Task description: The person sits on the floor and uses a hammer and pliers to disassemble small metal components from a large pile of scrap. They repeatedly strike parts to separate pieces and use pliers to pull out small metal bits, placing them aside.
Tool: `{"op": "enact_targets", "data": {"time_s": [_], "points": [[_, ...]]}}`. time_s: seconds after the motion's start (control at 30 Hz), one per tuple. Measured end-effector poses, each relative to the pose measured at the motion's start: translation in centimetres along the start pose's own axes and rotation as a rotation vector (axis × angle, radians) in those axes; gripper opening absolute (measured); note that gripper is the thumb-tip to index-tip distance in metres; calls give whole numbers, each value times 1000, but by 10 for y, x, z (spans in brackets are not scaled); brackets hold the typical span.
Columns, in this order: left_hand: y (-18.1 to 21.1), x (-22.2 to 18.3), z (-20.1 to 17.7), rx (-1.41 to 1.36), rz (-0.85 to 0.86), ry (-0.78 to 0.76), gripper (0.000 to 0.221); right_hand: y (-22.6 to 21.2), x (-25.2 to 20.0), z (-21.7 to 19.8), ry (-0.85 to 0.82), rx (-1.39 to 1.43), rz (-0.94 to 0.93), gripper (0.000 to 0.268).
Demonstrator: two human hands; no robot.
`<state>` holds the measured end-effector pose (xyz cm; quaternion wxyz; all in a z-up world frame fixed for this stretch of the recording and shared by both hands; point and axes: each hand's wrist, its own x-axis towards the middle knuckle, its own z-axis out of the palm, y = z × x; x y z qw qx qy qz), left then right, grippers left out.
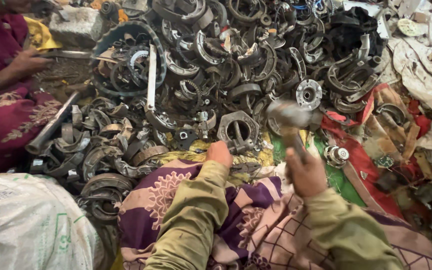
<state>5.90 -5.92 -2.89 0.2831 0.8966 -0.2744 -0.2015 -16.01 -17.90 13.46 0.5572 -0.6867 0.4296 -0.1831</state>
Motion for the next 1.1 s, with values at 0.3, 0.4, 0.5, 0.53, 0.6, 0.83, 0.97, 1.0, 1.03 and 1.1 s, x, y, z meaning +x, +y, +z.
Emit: {"op": "enact_targets", "data": {"time_s": [0.3, 0.4, 0.5, 0.53, 0.6, 0.83, 0.97, 1.0, 1.03, 1.1], "points": [[-7, 1, 10, 24, 15, 1, 14, 47, 5, 3, 100, -473, -305, 43], [-6, 3, 13, 13, 11, 72, 15, 83, 33, 30, -93, -808, -143, 56], [-9, 3, 16, -2, 9, 63, 21, 75, 35, 25, -101, -708, -59, 57], [-12, 3, 16, 13, 13, 37, 18, 64, 29, 20, -82, -593, 4, 53], [-12, 7, 15, 43, 27, -18, 18, 28, 6, 9, -40, -360, 131, 44], [-8, 13, 11, 71, 29, -22, 15, -49, -19, -54, 116, 142, -512, 15], [-14, 15, 22, 70, 17, -9, 15, 27, 27, -19, 256, -451, -181, 35], [-17, 15, 23, 88, 32, -6, 15, 50, 34, -1, 208, -711, -48, 45], [-19, 13, 22, 135, 6, -14, 14, 70, 35, 13, 115, -880, -41, 54], [-14, 21, 20, 215, -29, -3, 13, 84, 45, 21, 26, -1041, -302, 52]]}}
